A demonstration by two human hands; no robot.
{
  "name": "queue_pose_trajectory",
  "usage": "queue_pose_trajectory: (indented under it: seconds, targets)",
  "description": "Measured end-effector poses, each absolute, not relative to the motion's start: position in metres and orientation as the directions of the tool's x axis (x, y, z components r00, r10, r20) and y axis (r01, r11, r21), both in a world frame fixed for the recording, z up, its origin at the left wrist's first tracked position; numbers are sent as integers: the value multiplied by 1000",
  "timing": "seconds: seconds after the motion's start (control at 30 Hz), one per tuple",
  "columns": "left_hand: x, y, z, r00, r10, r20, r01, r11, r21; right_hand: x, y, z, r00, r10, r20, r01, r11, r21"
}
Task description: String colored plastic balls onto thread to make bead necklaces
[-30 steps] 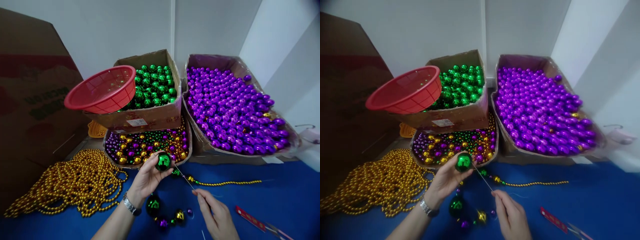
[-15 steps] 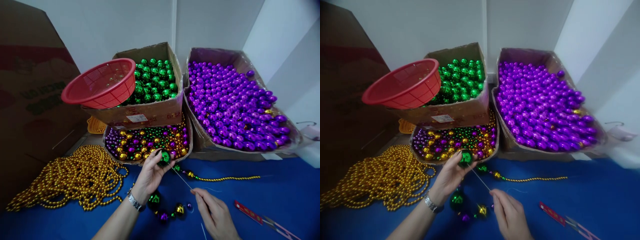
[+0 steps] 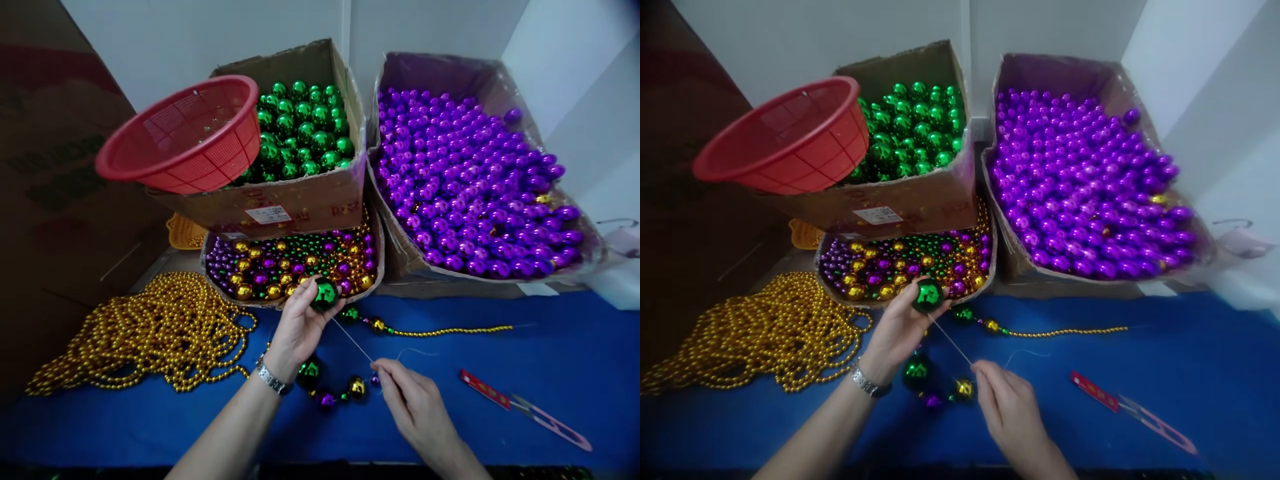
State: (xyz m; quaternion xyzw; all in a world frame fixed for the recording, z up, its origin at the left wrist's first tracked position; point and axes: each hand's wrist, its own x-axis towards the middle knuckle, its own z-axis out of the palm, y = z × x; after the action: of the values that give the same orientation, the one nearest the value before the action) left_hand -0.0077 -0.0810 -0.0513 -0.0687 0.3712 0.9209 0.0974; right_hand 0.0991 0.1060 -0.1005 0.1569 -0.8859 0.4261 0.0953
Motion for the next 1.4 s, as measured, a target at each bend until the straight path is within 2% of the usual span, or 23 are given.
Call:
queue_pose_trajectory:
  seconds: [0.47, 0.63, 0.8, 1.0, 1.2, 1.33, 1.4]
  targets:
    - [-2, -72, -49, -983, 39, -179, -151, -729, 668, 100, 101, -106, -938, -197, 285, -346, 572, -744]
    - [5, -67, -51, -989, 98, -110, -148, -662, 735, 98, 100, -98, -949, -156, 275, -312, 604, -733]
    - [18, -57, -61, -993, 108, -38, -91, -548, 831, 93, 100, -99, -944, -114, 309, -311, 619, -721]
    - [24, -57, -64, -989, 144, -44, -113, -517, 848, 93, 105, -107, -933, -146, 329, -346, 620, -705]
    - [31, -52, -70, -983, 186, -13, -96, -442, 892, 91, 108, -116, -894, -163, 417, -410, 670, -618]
    - [36, -54, -70, -951, 308, 15, -96, -339, 936, 89, 109, -115, -928, -128, 350, -344, 653, -675]
    - [29, -60, -64, -947, 319, 46, -46, -273, 961, 90, 111, -112, -936, -105, 335, -322, 639, -699]
